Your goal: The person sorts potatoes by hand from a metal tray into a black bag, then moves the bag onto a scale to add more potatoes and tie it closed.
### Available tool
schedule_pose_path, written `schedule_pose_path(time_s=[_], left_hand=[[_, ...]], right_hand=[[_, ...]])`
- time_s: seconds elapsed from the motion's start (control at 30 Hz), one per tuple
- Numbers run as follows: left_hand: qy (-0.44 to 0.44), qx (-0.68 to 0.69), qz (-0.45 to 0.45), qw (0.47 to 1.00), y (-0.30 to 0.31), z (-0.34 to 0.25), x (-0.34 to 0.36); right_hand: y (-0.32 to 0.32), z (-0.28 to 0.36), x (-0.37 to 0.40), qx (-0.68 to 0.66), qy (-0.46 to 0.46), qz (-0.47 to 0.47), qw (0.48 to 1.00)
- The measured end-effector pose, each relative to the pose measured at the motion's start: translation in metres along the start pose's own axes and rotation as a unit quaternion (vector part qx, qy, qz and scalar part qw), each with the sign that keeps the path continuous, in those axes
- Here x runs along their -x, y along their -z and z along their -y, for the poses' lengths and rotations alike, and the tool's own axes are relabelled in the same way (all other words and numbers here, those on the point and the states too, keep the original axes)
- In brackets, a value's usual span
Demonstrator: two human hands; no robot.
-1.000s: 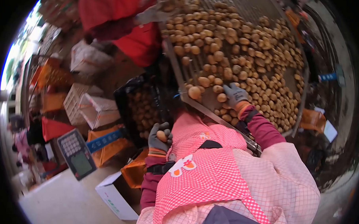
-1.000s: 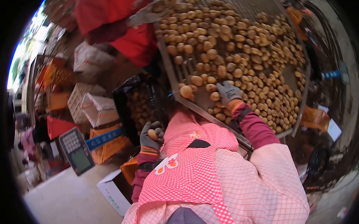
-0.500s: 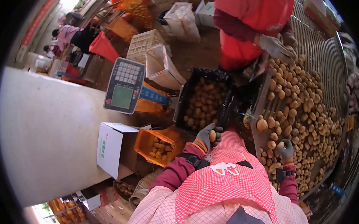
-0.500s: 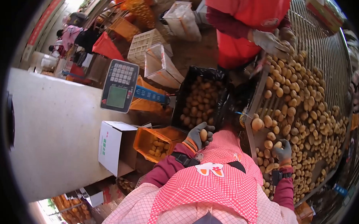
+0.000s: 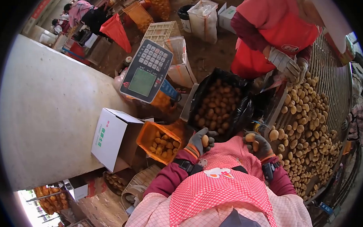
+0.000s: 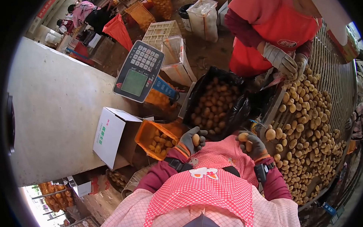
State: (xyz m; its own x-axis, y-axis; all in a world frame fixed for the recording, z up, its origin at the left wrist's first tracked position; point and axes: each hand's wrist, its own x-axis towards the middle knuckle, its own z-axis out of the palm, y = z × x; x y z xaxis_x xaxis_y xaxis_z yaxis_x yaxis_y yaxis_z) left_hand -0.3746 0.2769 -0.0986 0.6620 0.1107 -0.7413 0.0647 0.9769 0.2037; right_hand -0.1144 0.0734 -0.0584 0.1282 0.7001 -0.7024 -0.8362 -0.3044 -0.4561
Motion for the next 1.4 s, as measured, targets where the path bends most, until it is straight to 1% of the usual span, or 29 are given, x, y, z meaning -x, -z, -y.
schedule_pose_path(time_s=[0.03,0.17,0.23,0.27,0.33,0.4,0.43,0.5,0.53,0.6,0.63,0.67,0.7,0.73,0.77,0.8,0.83,0.9,0.93,0.97,1.03,1.07,1.1,1.17,1.2,1.23,1.3,1.37,1.4], left_hand=[[-0.007,0.016,-0.007,1.0,0.006,-0.002,0.009],[-0.053,0.057,-0.043,0.996,0.053,-0.003,0.033],[-0.064,0.093,-0.036,0.993,0.077,-0.003,0.043],[-0.078,0.09,-0.077,0.99,0.08,-0.003,0.052],[-0.082,0.117,-0.067,0.988,0.1,0.001,0.059],[-0.081,0.137,-0.065,0.985,0.108,0.006,0.06],[-0.085,0.134,-0.081,0.984,0.109,0.008,0.061],[-0.089,0.136,-0.099,0.982,0.107,0.01,0.061],[-0.093,0.134,-0.104,0.981,0.102,0.01,0.058],[-0.096,0.135,-0.111,0.98,0.092,0.01,0.052],[-0.111,0.134,-0.103,0.979,0.086,0.011,0.048],[-0.126,0.133,-0.094,0.979,0.08,0.011,0.042],[-0.122,0.136,-0.094,0.979,0.076,0.008,0.035],[-0.133,0.134,-0.058,0.98,0.071,0.005,0.028],[-0.144,0.134,-0.022,0.98,0.066,0.004,0.021],[-0.139,0.123,-0.104,0.977,0.051,0.001,0.02],[-0.135,0.126,-0.106,0.977,0.044,0.001,0.011],[-0.178,0.082,-0.021,0.98,0.034,0.005,-0.004],[-0.176,0.086,-0.024,0.98,0.031,0.007,-0.009],[-0.183,0.059,-0.012,0.981,0.027,0.009,-0.014],[-0.199,0.005,0.01,0.98,0.02,0.011,-0.021],[-0.19,-0.001,-0.028,0.981,0.001,0.004,-0.009],[-0.189,0.001,-0.033,0.981,0.005,0.007,-0.012],[-0.158,-0.031,-0.218,0.963,0.025,0.017,-0.018],[-0.16,0.021,-0.219,0.962,0.035,0.019,-0.017],[-0.16,0.023,-0.221,0.962,0.045,0.02,-0.015],[-0.143,0.139,-0.247,0.948,0.061,0.024,-0.008],[-0.162,0.163,-0.261,0.938,0.067,0.031,0.001],[-0.166,0.169,-0.277,0.931,0.072,0.037,0.005]], right_hand=[[0.0,-0.007,-0.014,0.013,-0.029,0.044,0.999],[-0.039,-0.034,-0.04,-0.003,-0.063,0.002,0.998],[-0.04,-0.05,-0.065,0.003,-0.083,-0.04,0.996],[-0.033,-0.055,-0.083,-0.007,-0.092,-0.018,0.996],[-0.037,-0.048,-0.105,-0.014,-0.101,-0.002,0.995],[-0.053,-0.034,-0.125,0.018,-0.072,-0.083,0.994],[-0.057,-0.028,-0.14,0.02,-0.074,-0.085,0.993],[-0.063,-0.015,-0.172,-0.051,0.028,-0.055,0.997],[-0.067,-0.006,-0.184,-0.049,0.024,-0.056,0.997],[-0.076,0.005,-0.199,-0.101,0.083,-0.118,0.984],[-0.065,-0.007,-0.211,-0.099,0.08,-0.121,0.984],[-0.044,-0.028,-0.23,-0.05,0.04,-0.066,0.996],[-0.051,-0.035,-0.227,-0.001,0.0,-0.011,1.0],[-0.054,-0.044,-0.217,0.051,-0.065,0.047,0.996],[-0.086,-0.047,-0.191,0.101,-0.131,0.104,0.981],[-0.094,-0.067,-0.179,0.219,-0.072,0.134,0.964],[-0.101,-0.082,-0.17,0.333,-0.012,0.164,0.929],[-0.117,-0.089,-0.16,0.414,-0.014,0.166,0.895],[-0.115,-0.095,-0.158,0.371,-0.008,0.114,0.922],[-0.113,-0.089,-0.158,0.37,-0.013,0.115,0.922],[-0.106,-0.068,-0.161,0.257,-0.093,0.119,0.954],[-0.089,-0.069,-0.177,0.259,-0.093,0.122,0.953],[-0.083,-0.066,-0.185,0.328,-0.04,0.088,0.94],[-0.071,-0.039,-0.197,0.388,-0.049,0.028,0.92],[-0.056,-0.031,-0.212,0.433,0.001,-0.001,0.901],[-0.038,-0.023,-0.228,0.476,0.052,-0.029,0.878],[-0.014,0.005,-0.247,0.567,0.234,-0.124,0.78],[-0.008,0.046,-0.255,0.602,0.323,-0.284,0.673],[0.023,0.058,-0.275,0.589,0.419,-0.327,0.609]])
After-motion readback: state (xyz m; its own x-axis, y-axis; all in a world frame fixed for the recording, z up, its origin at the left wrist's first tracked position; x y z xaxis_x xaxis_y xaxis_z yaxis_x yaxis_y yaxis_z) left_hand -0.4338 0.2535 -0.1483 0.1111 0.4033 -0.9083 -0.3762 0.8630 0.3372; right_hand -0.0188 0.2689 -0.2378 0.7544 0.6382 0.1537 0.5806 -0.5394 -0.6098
